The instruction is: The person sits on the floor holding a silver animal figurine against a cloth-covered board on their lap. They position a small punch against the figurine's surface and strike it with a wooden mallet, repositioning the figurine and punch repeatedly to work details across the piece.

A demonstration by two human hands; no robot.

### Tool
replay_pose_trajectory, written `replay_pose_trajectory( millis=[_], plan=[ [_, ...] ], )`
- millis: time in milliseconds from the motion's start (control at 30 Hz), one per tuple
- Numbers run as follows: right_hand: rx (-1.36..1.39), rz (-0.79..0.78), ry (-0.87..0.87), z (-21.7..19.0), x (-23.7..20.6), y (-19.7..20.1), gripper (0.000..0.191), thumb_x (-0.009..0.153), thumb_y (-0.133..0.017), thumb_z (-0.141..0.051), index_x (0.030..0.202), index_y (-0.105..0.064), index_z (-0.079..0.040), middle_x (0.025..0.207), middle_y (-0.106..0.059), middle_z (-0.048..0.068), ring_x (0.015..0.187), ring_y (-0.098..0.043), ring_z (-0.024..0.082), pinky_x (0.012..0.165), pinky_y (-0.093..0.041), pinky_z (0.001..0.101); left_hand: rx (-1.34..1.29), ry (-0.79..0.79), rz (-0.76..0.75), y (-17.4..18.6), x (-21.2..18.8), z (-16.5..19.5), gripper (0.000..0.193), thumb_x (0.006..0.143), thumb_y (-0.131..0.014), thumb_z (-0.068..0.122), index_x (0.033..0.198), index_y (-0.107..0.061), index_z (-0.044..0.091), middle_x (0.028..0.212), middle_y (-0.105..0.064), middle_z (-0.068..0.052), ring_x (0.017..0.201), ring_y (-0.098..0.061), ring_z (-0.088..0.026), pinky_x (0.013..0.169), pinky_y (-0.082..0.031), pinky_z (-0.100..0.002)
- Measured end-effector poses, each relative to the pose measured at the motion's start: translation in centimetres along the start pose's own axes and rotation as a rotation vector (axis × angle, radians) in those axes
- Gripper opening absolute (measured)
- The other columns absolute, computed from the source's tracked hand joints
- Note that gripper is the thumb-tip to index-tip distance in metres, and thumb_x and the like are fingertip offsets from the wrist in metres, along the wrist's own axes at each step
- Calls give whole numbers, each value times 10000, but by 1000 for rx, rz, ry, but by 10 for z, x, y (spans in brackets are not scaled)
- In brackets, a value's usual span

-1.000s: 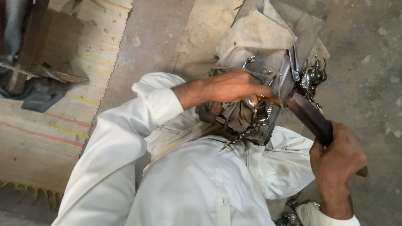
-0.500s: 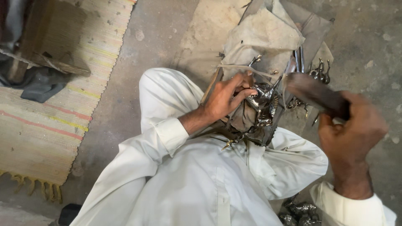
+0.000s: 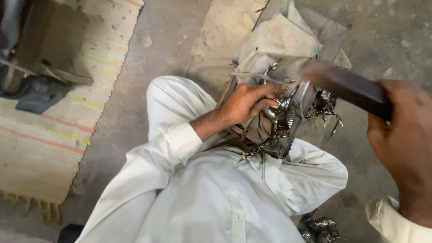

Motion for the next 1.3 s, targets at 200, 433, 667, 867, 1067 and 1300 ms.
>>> replay_pose_trajectory(
  millis=[200, 433, 667, 867, 1067, 1300],
  plan=[
    [-4, -66, -84, 28, -30, -23, 327, 838, -773, -13, 1157, -706, -36, 995, -697, 179, 879, -672, 384, 810, -526, 444, 13, -41, -164, -8, 9, 8, 354, 904, -711, -42, 1219, -611, 84, 1026, -759, -111, 949, -792, -225, 755, -598, -353],
    [147, -18, -315, 69, -68, -51, 228, 1011, -761, -161, 1151, -625, -44, 964, -666, 129, 825, -675, 314, 767, -526, 408, 131, 13, -417, -25, 18, 1, 407, 936, -677, -3, 1308, -633, 157, 923, -800, -70, 754, -758, -233, 679, -568, -388],
    [120, 157, -255, 59, -97, -52, 228, 929, -746, -70, 1128, -642, -37, 943, -668, 125, 798, -684, 304, 744, -533, 396, 201, -224, -500, -39, 18, 12, 492, 830, -626, -62, 1277, -610, 144, 1064, -800, -34, 955, -794, -208, 752, -626, -361],
    [96, 174, -316, 60, -123, -71, 243, 908, -734, -47, 1138, -659, -60, 983, -679, 129, 879, -687, 324, 801, -541, 394, 314, -165, -642, -53, 21, 3, 444, 880, -671, 18, 1288, -600, 176, 1014, -811, -9, 851, -769, -247, 700, -597, -418],
    [87, -5, -349, 64, -135, -100, 290, 886, -766, -72, 1169, -704, -57, 887, -683, 142, 763, -670, 338, 750, -521, 438, 166, -218, -528, -26, 18, 28, 606, 815, -599, -92, 1344, -610, 203, 1060, -781, -72, 851, -787, -217, 627, -599, -352],
    [160, 133, -396, 74, -135, -99, 259, 948, -757, -80, 1174, -639, -34, 943, -691, 132, 796, -695, 291, 748, -528, 388, 211, -272, -553, -40, 33, 24, 429, 885, -677, 23, 1281, -571, 152, 940, -795, -35, 763, -754, -248, 609, -544, -409]
  ],
)
Point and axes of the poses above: each hand's wrist, its own x-axis towards the middle knuckle, its own y-axis out of the back of the hand, z = x × y, the point moved 10 cm from there along x, towards the middle knuckle
